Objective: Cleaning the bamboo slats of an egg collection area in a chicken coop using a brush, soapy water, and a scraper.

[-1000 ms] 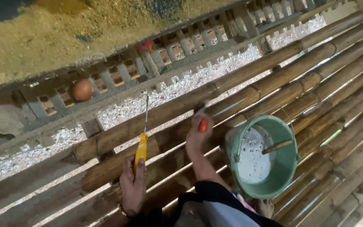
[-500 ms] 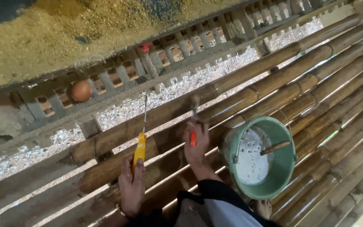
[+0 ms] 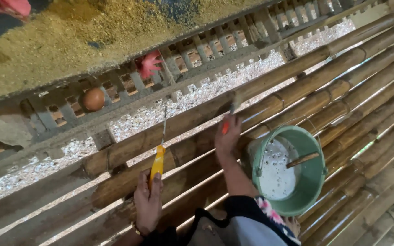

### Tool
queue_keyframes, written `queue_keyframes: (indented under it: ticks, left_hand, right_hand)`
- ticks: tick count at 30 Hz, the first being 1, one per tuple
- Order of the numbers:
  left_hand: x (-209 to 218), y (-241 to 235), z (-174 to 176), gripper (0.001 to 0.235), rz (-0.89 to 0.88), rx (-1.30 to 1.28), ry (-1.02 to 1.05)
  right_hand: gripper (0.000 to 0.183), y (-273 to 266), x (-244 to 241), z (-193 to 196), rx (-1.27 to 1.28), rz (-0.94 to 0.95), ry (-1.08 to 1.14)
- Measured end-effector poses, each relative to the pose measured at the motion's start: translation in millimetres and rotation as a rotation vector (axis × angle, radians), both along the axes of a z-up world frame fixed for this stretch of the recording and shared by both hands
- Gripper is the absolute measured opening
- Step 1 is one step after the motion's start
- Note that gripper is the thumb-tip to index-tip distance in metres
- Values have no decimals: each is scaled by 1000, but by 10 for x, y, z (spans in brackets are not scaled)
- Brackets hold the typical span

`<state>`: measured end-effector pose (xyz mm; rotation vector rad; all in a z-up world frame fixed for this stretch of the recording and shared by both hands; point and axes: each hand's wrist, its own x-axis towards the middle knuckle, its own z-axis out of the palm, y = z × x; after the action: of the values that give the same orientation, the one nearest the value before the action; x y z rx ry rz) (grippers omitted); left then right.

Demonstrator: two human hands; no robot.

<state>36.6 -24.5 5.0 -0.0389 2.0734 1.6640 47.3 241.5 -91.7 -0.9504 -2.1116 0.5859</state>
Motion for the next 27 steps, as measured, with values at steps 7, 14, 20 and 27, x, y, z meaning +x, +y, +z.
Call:
queue_keyframes:
  ticks: [7,14,20,27]
  left_hand:
    - [-41,52,15,40,-18,-71,-116]
    - [-43,-16,-61,34,-40,-74,-20]
    - [-86,6,-86,29,16,-98,-37]
    - [-54,-20,-119,31,-24,-145,-29]
  right_hand:
    - [22,-489,44,227,-204,137,-43]
    - [17,-144,-37,53,-8,-33,102]
    - [23,-645,139,514,-200,205,122]
    - [11,-325,-189,155,-363,-145,428]
